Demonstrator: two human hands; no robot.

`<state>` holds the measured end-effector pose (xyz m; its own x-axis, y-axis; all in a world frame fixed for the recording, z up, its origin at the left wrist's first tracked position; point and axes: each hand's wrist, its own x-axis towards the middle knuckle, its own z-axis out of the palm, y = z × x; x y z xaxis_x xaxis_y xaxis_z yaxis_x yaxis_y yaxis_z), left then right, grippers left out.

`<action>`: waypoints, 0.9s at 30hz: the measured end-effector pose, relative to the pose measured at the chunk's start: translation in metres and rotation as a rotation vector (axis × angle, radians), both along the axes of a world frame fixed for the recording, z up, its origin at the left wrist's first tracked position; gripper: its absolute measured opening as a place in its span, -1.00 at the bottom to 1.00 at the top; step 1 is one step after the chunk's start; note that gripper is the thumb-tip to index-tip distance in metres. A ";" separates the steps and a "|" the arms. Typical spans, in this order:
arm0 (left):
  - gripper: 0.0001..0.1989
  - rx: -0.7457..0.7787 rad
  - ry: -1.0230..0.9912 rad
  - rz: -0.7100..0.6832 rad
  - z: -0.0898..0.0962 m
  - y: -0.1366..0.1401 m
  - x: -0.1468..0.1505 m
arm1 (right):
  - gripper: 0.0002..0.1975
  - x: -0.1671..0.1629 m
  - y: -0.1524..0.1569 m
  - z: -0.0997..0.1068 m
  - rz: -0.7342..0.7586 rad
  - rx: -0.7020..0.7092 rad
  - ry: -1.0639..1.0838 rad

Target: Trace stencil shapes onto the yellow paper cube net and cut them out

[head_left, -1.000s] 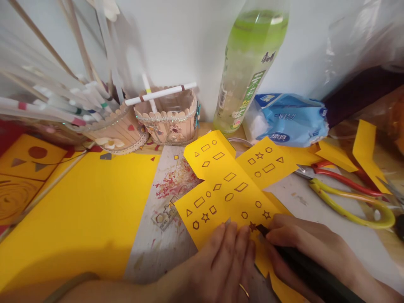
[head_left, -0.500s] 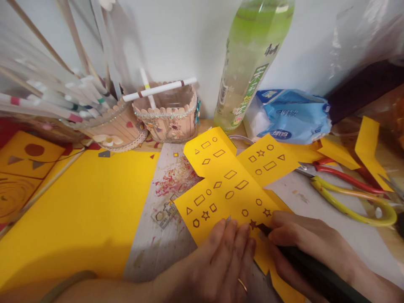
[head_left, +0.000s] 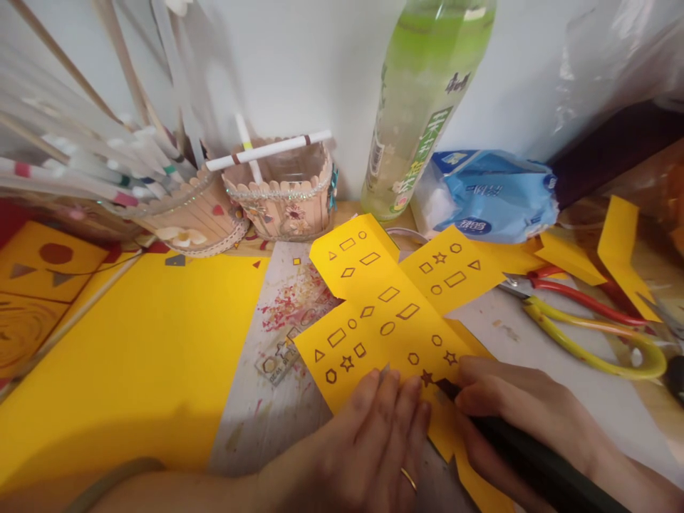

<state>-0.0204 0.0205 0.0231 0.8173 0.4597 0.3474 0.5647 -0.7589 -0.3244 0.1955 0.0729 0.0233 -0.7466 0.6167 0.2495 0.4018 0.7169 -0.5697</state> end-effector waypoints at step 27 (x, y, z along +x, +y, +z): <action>-0.74 -0.349 -0.340 -0.135 -0.001 0.029 -0.007 | -0.85 0.000 0.001 0.016 -0.194 -0.105 0.014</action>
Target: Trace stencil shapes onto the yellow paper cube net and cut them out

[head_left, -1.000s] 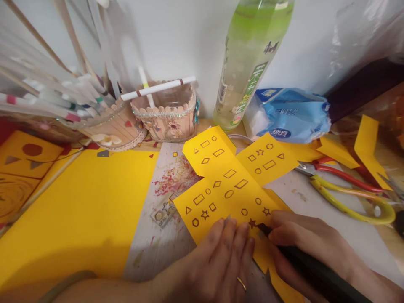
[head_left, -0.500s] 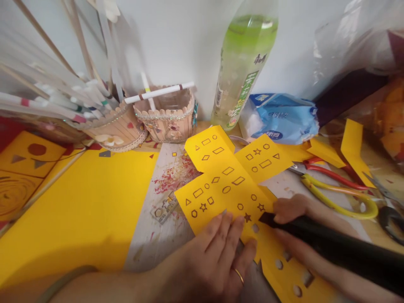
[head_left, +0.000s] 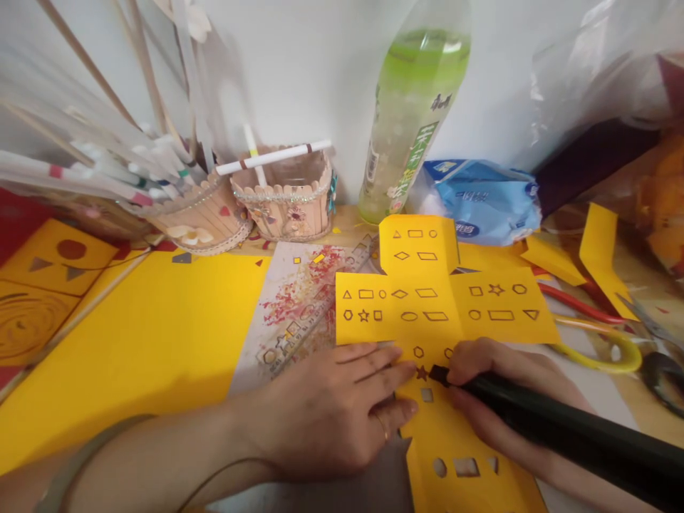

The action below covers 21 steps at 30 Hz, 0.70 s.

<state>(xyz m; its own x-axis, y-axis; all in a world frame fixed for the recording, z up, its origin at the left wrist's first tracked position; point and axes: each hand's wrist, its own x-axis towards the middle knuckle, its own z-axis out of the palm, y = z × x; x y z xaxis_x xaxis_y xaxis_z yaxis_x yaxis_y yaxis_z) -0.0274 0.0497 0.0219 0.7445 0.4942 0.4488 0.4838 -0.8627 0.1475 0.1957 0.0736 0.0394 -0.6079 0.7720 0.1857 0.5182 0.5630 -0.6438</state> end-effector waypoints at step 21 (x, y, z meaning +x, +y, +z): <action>-0.78 0.024 0.034 0.000 -0.002 -0.003 -0.002 | -0.75 -0.001 0.001 -0.007 0.150 0.046 0.025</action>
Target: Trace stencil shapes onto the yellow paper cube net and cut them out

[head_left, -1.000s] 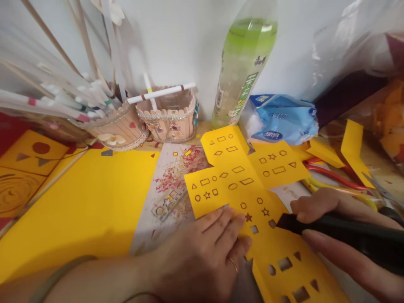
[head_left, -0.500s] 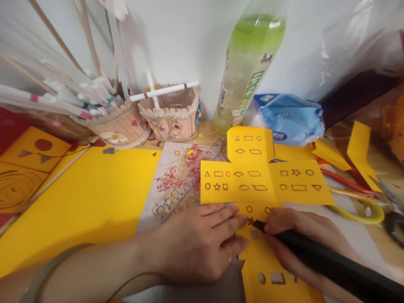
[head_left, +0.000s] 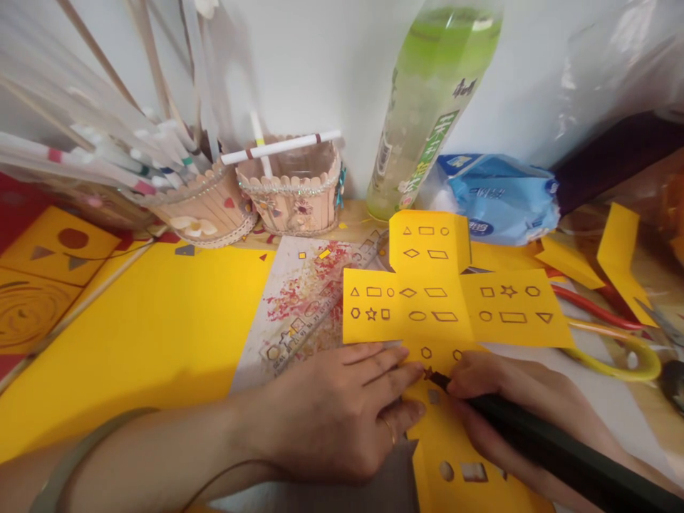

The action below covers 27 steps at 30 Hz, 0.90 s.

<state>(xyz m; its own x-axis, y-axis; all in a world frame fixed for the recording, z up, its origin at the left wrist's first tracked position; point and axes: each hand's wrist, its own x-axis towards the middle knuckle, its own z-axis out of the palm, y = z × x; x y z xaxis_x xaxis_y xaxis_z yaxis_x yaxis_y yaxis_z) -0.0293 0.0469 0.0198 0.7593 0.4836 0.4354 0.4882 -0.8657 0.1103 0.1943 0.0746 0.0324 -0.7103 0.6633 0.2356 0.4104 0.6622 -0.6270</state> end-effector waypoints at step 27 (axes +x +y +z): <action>-0.70 0.022 0.025 -0.051 0.003 0.002 -0.004 | -0.75 0.004 -0.002 -0.007 0.071 -0.084 0.037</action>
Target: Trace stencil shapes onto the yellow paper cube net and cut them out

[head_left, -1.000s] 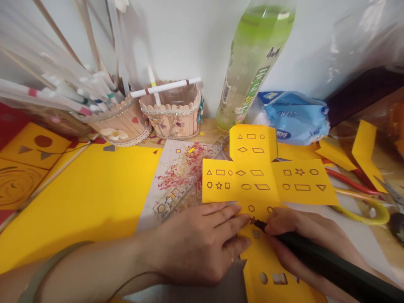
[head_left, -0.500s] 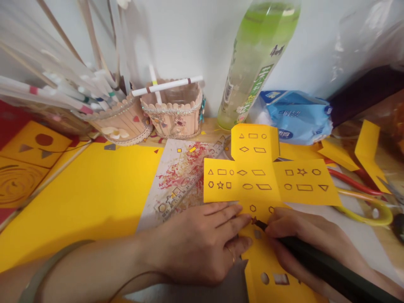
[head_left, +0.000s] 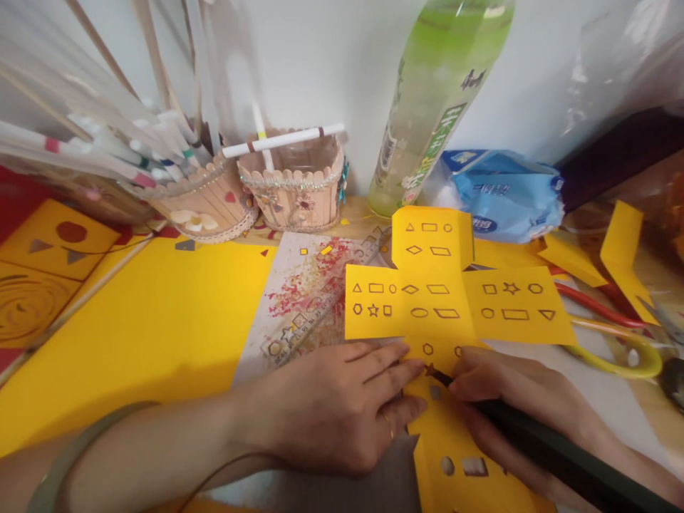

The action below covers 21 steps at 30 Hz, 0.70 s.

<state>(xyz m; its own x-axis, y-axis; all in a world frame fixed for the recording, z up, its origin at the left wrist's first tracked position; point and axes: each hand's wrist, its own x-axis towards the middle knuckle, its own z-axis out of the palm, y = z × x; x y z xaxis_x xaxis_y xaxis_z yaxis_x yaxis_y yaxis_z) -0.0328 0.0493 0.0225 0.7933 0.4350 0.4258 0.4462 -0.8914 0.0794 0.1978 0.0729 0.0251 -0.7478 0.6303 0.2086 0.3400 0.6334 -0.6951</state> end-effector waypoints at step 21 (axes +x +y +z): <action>-0.74 -0.002 0.031 -0.001 -0.003 -0.001 -0.002 | -0.73 0.004 0.010 0.006 0.102 0.025 -0.061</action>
<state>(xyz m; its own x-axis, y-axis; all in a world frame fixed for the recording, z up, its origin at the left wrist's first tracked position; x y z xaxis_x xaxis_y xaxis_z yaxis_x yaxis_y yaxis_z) -0.0353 0.0479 0.0192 0.8066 0.4354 0.3997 0.4479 -0.8915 0.0672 0.2019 0.0828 0.0307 -0.8196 0.5453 0.1758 0.3137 0.6839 -0.6587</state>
